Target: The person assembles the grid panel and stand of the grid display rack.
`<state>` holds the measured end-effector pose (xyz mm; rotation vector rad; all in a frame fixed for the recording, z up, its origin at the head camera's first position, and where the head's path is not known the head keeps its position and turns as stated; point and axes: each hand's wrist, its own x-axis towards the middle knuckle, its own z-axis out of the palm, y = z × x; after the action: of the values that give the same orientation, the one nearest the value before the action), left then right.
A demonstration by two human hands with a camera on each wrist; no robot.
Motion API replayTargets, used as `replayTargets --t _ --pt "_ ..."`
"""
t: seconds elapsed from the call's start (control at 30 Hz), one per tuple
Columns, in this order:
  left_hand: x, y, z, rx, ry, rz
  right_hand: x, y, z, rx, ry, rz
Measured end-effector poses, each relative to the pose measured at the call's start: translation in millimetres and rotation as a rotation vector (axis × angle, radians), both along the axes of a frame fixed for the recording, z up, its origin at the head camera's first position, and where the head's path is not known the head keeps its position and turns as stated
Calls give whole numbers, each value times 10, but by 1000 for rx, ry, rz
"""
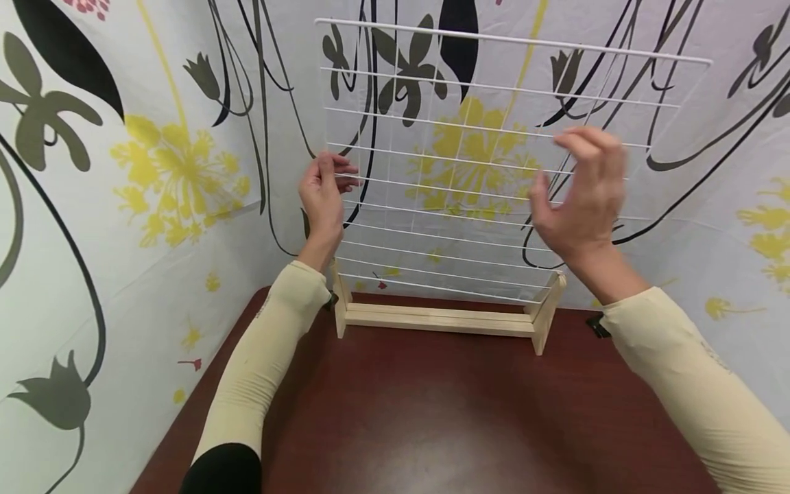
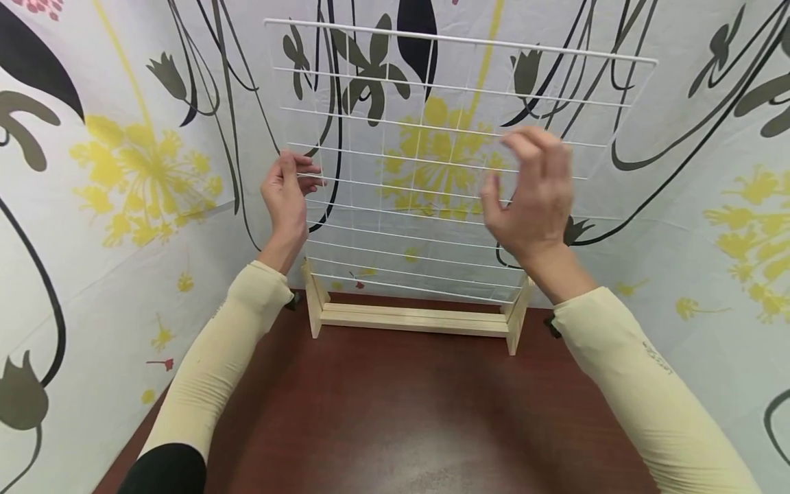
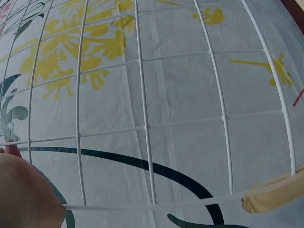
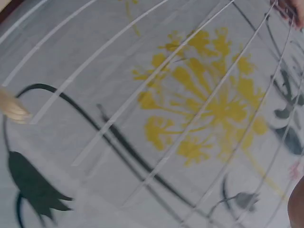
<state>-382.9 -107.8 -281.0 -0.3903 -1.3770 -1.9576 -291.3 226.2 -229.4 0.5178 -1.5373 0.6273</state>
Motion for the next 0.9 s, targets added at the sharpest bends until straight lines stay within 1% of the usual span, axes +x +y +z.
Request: replayTargets --t 0.07,0.1,0.17,0.23,0.27,0.37,0.4,0.47,0.5,0.53,0.63,0.7,0.9 --pt "5 -8 4 3 4 4 8 41 8 -178 60 -7" --pt "7 -10 6 9 4 3 16 69 19 -255 68 -19" --pt "5 -13 8 13 5 2 39 138 37 -393 33 -41" --pt "3 -10 10 11 6 3 65 227 55 -510 -80 -53" --pt "0 -8 9 10 6 5 71 268 62 -571 -155 -41" --pt "-10 1 1 10 7 12 36 388 73 -728 -400 61" --pt "-12 3 -2 10 7 17 5 426 70 -765 -464 99" --pt "-19 6 -9 15 7 22 -65 510 41 -832 -545 205" --pt "-20 6 -12 18 7 21 -103 558 19 -853 -558 262" --pt "-22 6 -18 17 7 21 -133 597 -4 -860 -565 295" --pt "-27 0 -37 16 2 18 -175 683 -54 -886 -541 416" --pt "-27 -8 -60 9 -1 20 -176 700 -71 -874 -532 440" --pt "-18 -36 -177 19 -21 23 -187 691 -142 -832 -551 455"
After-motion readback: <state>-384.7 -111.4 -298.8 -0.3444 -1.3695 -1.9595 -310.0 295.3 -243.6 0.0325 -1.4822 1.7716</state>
